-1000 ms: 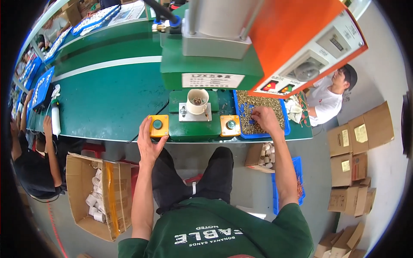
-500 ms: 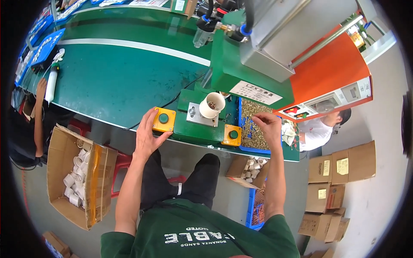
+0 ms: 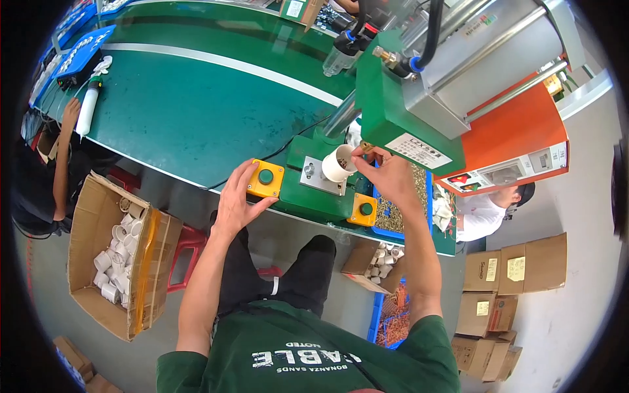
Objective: The person assembles small electronic components by inserting metal pins into them, then pressing the components with a pneumatic press.
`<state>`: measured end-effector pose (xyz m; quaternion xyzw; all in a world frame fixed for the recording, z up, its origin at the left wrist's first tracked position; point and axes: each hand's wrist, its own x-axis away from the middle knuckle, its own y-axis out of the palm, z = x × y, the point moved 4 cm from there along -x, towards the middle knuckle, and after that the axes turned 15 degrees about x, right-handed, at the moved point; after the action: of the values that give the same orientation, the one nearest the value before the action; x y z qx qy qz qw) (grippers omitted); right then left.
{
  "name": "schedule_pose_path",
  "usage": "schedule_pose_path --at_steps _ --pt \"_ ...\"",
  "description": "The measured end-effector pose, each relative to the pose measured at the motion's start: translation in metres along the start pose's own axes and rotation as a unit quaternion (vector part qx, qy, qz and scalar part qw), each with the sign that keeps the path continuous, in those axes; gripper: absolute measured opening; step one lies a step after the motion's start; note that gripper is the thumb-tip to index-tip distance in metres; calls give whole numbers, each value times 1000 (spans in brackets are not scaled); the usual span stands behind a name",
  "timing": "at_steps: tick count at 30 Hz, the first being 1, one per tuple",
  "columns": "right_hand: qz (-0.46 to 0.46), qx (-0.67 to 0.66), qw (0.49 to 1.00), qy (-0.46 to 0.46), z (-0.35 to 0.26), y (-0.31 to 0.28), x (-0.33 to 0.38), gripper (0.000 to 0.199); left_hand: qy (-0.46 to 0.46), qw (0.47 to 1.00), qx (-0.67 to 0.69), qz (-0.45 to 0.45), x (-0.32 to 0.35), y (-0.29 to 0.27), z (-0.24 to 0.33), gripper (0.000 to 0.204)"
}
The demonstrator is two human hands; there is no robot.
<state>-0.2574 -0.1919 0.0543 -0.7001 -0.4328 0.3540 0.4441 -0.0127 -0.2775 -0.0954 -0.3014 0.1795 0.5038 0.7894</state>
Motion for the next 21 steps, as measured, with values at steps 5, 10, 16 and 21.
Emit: schedule_pose_path --at_steps 5,10,16,21 --pt "-18 -37 999 28 5 6 -2 19 -10 1000 9 -3 0 0 -1 74" --pt "-26 -23 999 27 -4 4 -5 20 -15 1000 5 -5 1 -4 -2 74" --pt "-73 21 997 6 -11 -8 -9 24 -5 1000 12 -2 -2 3 2 68" --pt "-1 -39 999 -4 5 -17 4 15 21 1000 18 -8 0 8 -6 59"
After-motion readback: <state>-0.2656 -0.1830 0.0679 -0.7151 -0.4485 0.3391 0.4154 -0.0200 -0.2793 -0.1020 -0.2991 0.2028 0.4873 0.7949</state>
